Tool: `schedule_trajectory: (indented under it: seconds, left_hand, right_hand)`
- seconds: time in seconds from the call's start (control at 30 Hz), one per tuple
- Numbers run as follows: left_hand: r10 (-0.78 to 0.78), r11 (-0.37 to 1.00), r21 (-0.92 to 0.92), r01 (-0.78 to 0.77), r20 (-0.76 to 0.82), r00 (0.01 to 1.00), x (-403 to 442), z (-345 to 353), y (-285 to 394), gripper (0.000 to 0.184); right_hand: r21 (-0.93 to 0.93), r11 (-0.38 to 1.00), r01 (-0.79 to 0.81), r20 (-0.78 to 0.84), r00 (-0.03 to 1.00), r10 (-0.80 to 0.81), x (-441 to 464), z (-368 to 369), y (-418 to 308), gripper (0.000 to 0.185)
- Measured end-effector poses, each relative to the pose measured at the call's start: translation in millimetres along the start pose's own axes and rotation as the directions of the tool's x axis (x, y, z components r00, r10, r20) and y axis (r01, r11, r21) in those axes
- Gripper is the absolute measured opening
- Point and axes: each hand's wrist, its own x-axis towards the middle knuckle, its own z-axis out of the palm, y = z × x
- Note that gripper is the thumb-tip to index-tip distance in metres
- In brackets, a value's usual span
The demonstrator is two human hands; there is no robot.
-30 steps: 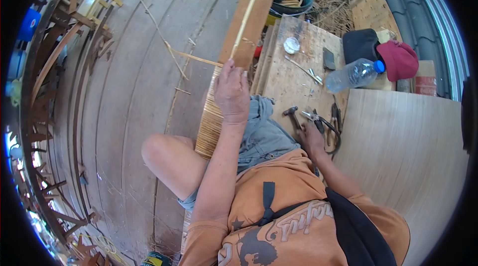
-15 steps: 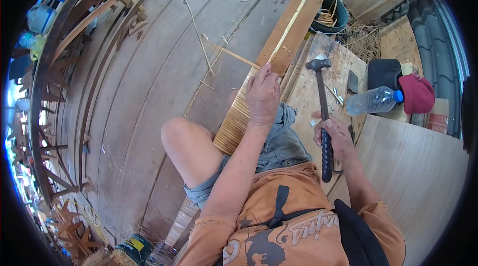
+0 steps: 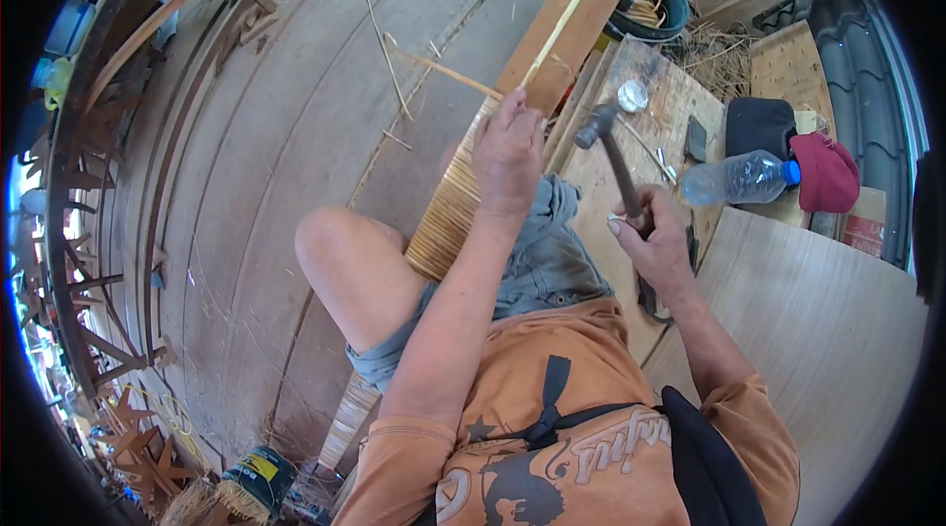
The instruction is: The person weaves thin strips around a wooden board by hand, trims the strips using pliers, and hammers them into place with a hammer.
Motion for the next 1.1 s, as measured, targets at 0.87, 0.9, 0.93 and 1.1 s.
schedule_trajectory:
  seconds: [0.87, 0.9, 0.93, 1.1]
  left_hand:
    - [-0.014, 1.000, 0.011, 0.014, 0.003, 1.000, -3, 2, 2, 0.012]
    - [-0.018, 1.000, 0.010, 0.018, 0.002, 1.000, -3, 1, 2, 0.012]
    - [-0.019, 0.999, 0.026, 0.019, 0.014, 1.000, -2, 1, 2, 0.012]
    - [0.010, 0.999, 0.032, -0.009, -0.032, 0.999, 1, 5, -3, 0.013]
  right_hand:
    - [-0.029, 0.995, 0.096, 0.071, 0.993, -0.094, -1, 7, -32, 0.026]
    - [0.000, 0.991, 0.137, 0.069, 0.988, -0.137, -2, 7, -35, 0.026]
    - [-0.002, 0.990, 0.140, 0.072, 0.988, -0.139, 0, 10, -28, 0.026]
    - [-0.206, 0.978, 0.014, 0.112, 0.994, 0.009, 17, 15, -2, 0.023]
